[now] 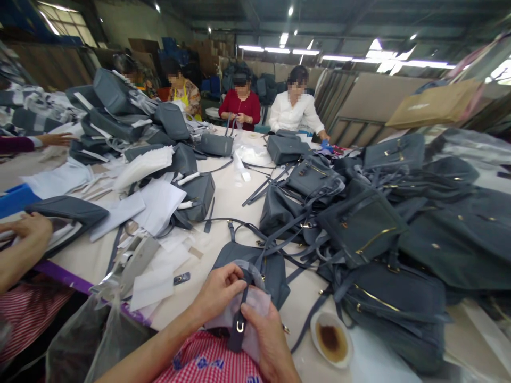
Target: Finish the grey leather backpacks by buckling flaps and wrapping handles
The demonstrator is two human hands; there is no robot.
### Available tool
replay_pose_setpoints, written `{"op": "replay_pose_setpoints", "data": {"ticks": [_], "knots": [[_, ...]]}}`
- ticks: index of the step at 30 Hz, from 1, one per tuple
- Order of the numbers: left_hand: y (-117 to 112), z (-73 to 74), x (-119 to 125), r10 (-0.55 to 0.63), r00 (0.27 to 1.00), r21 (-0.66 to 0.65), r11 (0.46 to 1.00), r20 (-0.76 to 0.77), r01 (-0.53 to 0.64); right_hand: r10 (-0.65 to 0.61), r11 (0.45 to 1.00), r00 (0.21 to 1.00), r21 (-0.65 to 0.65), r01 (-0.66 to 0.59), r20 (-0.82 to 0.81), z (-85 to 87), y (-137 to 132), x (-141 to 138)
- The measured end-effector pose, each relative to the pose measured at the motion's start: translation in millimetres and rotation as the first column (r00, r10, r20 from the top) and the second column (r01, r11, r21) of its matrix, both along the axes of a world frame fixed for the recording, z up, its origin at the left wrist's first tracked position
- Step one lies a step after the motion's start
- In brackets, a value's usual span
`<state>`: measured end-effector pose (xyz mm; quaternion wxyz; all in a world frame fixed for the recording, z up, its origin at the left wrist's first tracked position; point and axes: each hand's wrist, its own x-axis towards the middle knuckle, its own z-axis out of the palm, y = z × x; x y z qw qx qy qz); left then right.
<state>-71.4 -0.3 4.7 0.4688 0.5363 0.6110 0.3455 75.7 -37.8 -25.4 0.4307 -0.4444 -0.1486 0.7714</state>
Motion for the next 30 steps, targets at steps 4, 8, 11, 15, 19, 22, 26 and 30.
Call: {"op": "replay_pose_setpoints", "data": {"ticks": [4,8,11,15,19,22,26,30], "knots": [[-17,-5.5,-29,0.135,0.988,-0.014,0.991,-0.081,-0.136,0.019,0.999,1.000,-0.037,-0.019,-0.015,0.5,2,1],[-46,-28.0,-45,0.111,0.969,-0.294,0.955,0.222,-0.042,0.011,0.999,1.000,-0.045,-0.012,-0.016,1.7,6,-1],[-65,-36.4,-34,0.091,0.844,-0.296,0.952,0.529,0.083,-0.011,0.999,0.999,-0.037,0.012,0.039,1.4,8,-4],[-76,-36.7,-11,0.173,0.773,-0.265,0.964,0.610,-0.007,-0.007,1.000,0.995,-0.015,0.009,0.104,-0.2,10,-5],[-83,-39.8,-1,0.334,0.696,-0.333,0.932,0.636,-0.144,0.076,0.997,0.981,-0.031,-0.072,0.181,-3.1,11,-1],[-92,-42.8,1,0.341,0.633,-0.348,0.930,0.695,-0.120,0.085,0.996,0.967,-0.020,-0.083,0.240,-7.1,13,4],[-100,-43.7,-6,0.287,0.635,-0.342,0.939,0.717,-0.038,0.108,0.994,0.960,-0.021,-0.106,0.258,-10.7,11,5],[-92,-53.8,-24,0.333,0.532,-0.399,0.917,0.778,0.009,0.118,0.993,0.953,-0.034,-0.113,0.278,-9.6,11,5]]}}
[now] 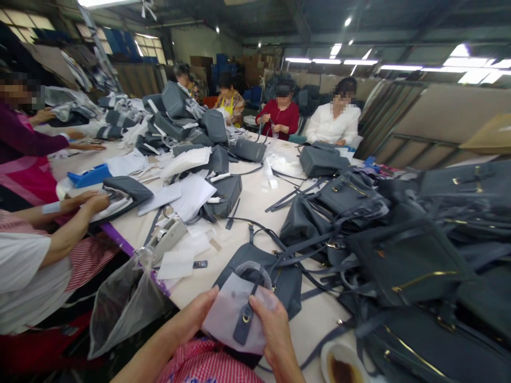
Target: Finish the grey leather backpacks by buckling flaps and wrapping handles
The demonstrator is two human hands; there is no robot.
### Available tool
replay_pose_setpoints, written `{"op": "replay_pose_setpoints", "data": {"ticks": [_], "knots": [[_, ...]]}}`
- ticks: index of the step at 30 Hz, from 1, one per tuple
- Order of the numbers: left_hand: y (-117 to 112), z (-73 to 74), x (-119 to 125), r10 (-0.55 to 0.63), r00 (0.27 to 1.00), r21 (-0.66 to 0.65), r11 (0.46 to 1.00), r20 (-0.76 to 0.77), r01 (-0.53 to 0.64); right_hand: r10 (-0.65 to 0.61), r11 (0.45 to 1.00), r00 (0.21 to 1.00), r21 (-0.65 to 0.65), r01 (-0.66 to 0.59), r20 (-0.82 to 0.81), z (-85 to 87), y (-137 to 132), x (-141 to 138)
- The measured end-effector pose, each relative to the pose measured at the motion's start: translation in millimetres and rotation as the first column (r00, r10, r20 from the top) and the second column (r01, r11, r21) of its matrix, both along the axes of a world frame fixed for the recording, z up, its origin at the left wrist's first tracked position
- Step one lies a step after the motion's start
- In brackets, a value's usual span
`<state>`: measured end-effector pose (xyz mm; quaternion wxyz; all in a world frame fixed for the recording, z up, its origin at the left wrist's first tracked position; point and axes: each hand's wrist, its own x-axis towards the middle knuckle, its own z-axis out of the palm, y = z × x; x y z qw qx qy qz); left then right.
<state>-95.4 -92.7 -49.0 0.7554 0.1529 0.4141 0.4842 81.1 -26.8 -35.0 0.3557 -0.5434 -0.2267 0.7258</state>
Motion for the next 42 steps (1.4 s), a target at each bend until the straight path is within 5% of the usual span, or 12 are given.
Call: {"op": "replay_pose_setpoints", "data": {"ticks": [7,12,21,27,32,37,40,42], "knots": [[30,-25.0,15,-0.057,0.997,-0.087,0.994,0.056,0.061,0.056,0.998,0.998,0.027,-0.055,-0.028,6.2,2,-2],[48,-21.9,35,-0.060,0.998,-0.033,0.998,0.005,0.060,0.045,0.996,0.999,0.072,-0.047,0.030,4.3,4,2],[82,-17.6,19,-0.286,0.953,-0.082,0.957,-0.101,0.278,0.064,0.987,0.988,0.134,-0.083,0.139,2.4,13,8],[97,-10.0,37,-0.269,0.948,-0.077,0.963,-0.172,0.259,0.008,0.978,0.982,0.202,-0.047,0.190,-8.7,15,10],[106,-1.0,45,-0.236,0.960,-0.105,0.969,-0.147,0.222,0.000,0.984,1.000,0.178,0.004,-0.024,-6.1,-6,11],[114,11.9,56,-0.200,0.974,-0.120,0.975,-0.108,0.187,-0.071,0.997,0.971,-0.033,0.065,-0.230,-5.4,-28,30],[116,14.5,68,-0.121,0.988,-0.117,0.987,-0.093,0.110,-0.226,0.972,0.972,-0.076,0.221,-0.068,-15.9,-36,45],[116,13.2,75,-0.059,0.994,-0.134,0.990,-0.091,0.046,-0.339,0.941,0.920,0.081,0.329,0.198,-21.9,-42,52]]}}
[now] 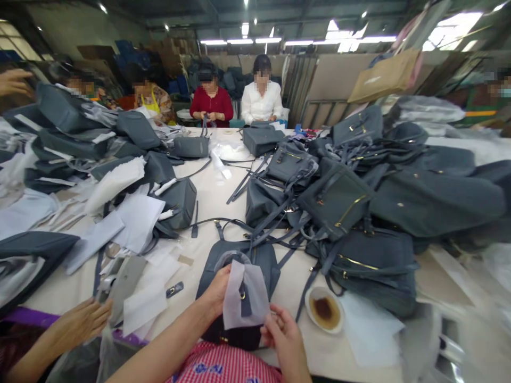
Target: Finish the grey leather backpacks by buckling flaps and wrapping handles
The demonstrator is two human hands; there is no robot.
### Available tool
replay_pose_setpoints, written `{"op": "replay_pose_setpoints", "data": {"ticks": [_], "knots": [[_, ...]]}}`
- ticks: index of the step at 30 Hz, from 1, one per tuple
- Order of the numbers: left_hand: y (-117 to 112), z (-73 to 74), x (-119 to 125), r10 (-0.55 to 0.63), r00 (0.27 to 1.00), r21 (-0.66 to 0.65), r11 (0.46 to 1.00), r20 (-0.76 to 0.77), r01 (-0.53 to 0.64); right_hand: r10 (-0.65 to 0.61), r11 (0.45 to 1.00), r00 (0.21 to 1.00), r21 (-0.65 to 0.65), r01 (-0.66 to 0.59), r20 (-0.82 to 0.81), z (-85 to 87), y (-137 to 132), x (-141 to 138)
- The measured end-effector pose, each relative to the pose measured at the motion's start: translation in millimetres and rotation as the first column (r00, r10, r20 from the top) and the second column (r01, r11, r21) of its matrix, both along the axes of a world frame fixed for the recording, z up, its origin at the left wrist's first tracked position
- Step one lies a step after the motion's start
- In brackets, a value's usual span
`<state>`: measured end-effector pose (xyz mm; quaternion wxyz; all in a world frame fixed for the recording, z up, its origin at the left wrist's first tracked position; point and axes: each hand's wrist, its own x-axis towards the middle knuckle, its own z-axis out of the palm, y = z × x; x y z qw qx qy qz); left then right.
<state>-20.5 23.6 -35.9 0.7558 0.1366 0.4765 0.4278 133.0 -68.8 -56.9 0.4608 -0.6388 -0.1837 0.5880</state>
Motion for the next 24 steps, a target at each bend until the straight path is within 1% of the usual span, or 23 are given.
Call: {"op": "replay_pose_setpoints", "data": {"ticks": [1,2,3,4,5,6,7,8,9,10,11,12,13,14,15,16,17,18,19,20,21,22,24], "knots": [[0,-1.1,3,0.028,1.000,-0.012,1.000,0.000,-0.028,-0.038,0.996,0.980,0.084,0.022,0.194,-1.4,-3,1],[1,-2.2,6,0.051,0.999,-0.026,0.998,0.002,-0.051,-0.071,0.982,0.921,0.189,-0.003,0.384,-1.4,-6,2],[2,-3.1,8,0.069,0.998,-0.039,0.997,0.003,-0.069,-0.096,0.953,0.830,0.291,-0.083,0.550,-0.4,-9,0],[2,-3.8,10,0.083,0.997,-0.052,0.995,0.006,-0.083,-0.105,0.907,0.725,0.365,-0.211,0.681,1.5,-11,-3],[3,-4.3,11,0.093,0.996,-0.064,0.994,0.008,-0.093,-0.104,0.842,0.621,0.401,-0.360,0.777,3.9,-12,-7],[4,-4.7,13,0.102,0.995,-0.075,0.992,0.011,-0.101,-0.112,0.770,0.526,0.408,-0.490,0.843,6.4,-11,-12],[4,-5.2,14,0.110,0.994,-0.083,0.991,0.013,-0.109,-0.132,0.710,0.448,0.399,-0.580,0.884,8.9,-9,-18],[3,-5.8,15,0.119,0.993,-0.087,0.989,0.014,-0.117,-0.159,0.671,0.387,0.386,-0.632,0.908,11.2,-7,-23],[2,-6.6,15,0.130,0.991,-0.087,0.988,0.014,-0.128,-0.186,0.657,0.347,0.379,-0.652,0.919,13.2,-4,-29],[1,-7.5,15,0.140,0.990,-0.084,0.987,0.013,-0.138,-0.200,0.655,0.331,0.377,-0.655,0.922,15.0,-2,-34],[-1,-8.6,15,0.149,0.989,-0.080,0.986,0.013,-0.147,-0.199,0.659,0.338,0.380,-0.648,0.920,16.5,0,-37],[-2,-9.7,14,0.154,0.988,-0.076,0.985,0.014,-0.153,-0.182,0.668,0.367,0.389,-0.635,0.912,17.6,1,-39],[-3,-10.7,13,0.155,0.988,-0.075,0.985,0.016,-0.153,-0.157,0.689,0.421,0.405,-0.602,0.893,18.2,1,-40],[-4,-11.5,12,0.151,0.988,-0.078,0.986,0.021,-0.149,-0.134,0.731,0.497,0.424,-0.535,0.857,18.1,-1,-39],[-4,-12.2,11,0.143,0.989,-0.084,0.987,0.028,-0.140,-0.120,0.796,0.590,0.433,-0.424,0.799,17.2,-4,-37],[-4,-12.6,10,0.134,0.990,-0.093,0.987,0.034,-0.130,-0.119,0.868,0.688,0.412,-0.279,0.716,15.7,-7,-34],[-4,-12.7,9,0.125,0.991,-0.103,0.987,0.039,-0.120,-0.135,0.927,0.780,0.356,-0.118,0.611,13.6,-10,-32],[-3,-12.5,8,0.117,0.992,-0.113,0.987,0.043,-0.111,-0.163,0.961,0.856,0.275,0.026,0.490,11.3,-14,-29],[-2,-12.0,7,0.111,0.993,-0.121,0.987,0.046,-0.105,-0.189,0.974,0.914,0.187,0.128,0.360,9.1,-17,-28],[-1,-11.3,6,0.106,0.993,-0.129,0.987,0.048,-0.099,-0.211,0.975,0.949,0.114,0.189,0.235,7.5,-20,-28],[-1,-10.2,5,0.102,0.994,-0.134,0.986,0.050,-0.094,-0.231,0.972,0.965,0.072,0.223,0.128,6.7,-22,-30],[-1,-8.8,4,0.098,0.994,-0.137,0.986,0.054,-0.090,-0.245,0.968,0.968,0.061,0.242,0.048,6.8,-24,-32],[-2,-5.7,2,0.088,0.994,-0.142,0.987,0.064,-0.078,-0.259,0.961,0.966,0.101,0.259,-0.013,9.8,-24,-40]]}}
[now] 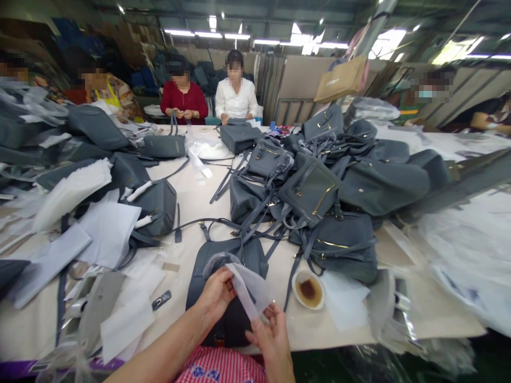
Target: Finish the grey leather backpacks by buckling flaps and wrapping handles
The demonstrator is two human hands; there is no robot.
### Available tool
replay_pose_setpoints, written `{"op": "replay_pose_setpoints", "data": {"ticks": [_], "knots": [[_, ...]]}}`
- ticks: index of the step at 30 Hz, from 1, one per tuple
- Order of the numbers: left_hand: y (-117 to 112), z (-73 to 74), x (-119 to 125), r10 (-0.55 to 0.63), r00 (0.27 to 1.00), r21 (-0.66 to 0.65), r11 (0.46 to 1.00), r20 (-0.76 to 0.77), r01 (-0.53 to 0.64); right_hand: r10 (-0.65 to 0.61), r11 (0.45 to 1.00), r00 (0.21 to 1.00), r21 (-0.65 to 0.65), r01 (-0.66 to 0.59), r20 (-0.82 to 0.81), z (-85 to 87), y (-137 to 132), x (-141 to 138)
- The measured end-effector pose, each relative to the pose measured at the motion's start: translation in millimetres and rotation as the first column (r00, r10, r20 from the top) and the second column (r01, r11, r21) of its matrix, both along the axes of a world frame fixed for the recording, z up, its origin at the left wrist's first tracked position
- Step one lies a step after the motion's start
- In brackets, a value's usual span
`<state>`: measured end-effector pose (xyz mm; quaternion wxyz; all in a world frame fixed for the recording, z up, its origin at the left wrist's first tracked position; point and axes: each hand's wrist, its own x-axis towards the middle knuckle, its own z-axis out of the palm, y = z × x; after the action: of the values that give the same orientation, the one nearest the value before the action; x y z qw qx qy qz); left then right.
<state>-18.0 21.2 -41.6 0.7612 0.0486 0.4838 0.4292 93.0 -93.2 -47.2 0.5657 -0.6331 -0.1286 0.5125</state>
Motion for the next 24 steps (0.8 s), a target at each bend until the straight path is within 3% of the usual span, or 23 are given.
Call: {"op": "replay_pose_setpoints", "data": {"ticks": [4,10,12,16,20,24], "knots": [[-8,4.6,-2,-0.015,1.000,0.001,1.000,0.022,0.015,-0.008,0.996,0.996,0.084,0.000,0.092,9.2,4,-12],[-13,4.0,0,-0.021,0.999,0.001,1.000,0.033,0.021,0.085,0.991,0.992,-0.099,-0.094,-0.091,5.4,8,-5],[-14,5.2,-2,-0.036,0.998,0.003,0.999,0.048,0.036,0.084,0.990,0.990,-0.108,-0.096,-0.113,1.2,8,-1],[-19,11.9,-14,-0.131,0.984,0.031,0.991,0.120,0.128,0.080,0.993,0.997,-0.083,-0.081,-0.013,-2.9,7,7],[-26,14.1,-19,-0.338,0.937,0.080,0.940,0.087,0.332,0.137,0.987,0.988,-0.093,-0.130,0.075,0.5,5,10],[-25,4.9,-10,-0.308,0.951,0.074,0.949,0.003,0.307,0.178,0.978,0.982,-0.123,-0.169,0.066,7.7,5,2]]}}
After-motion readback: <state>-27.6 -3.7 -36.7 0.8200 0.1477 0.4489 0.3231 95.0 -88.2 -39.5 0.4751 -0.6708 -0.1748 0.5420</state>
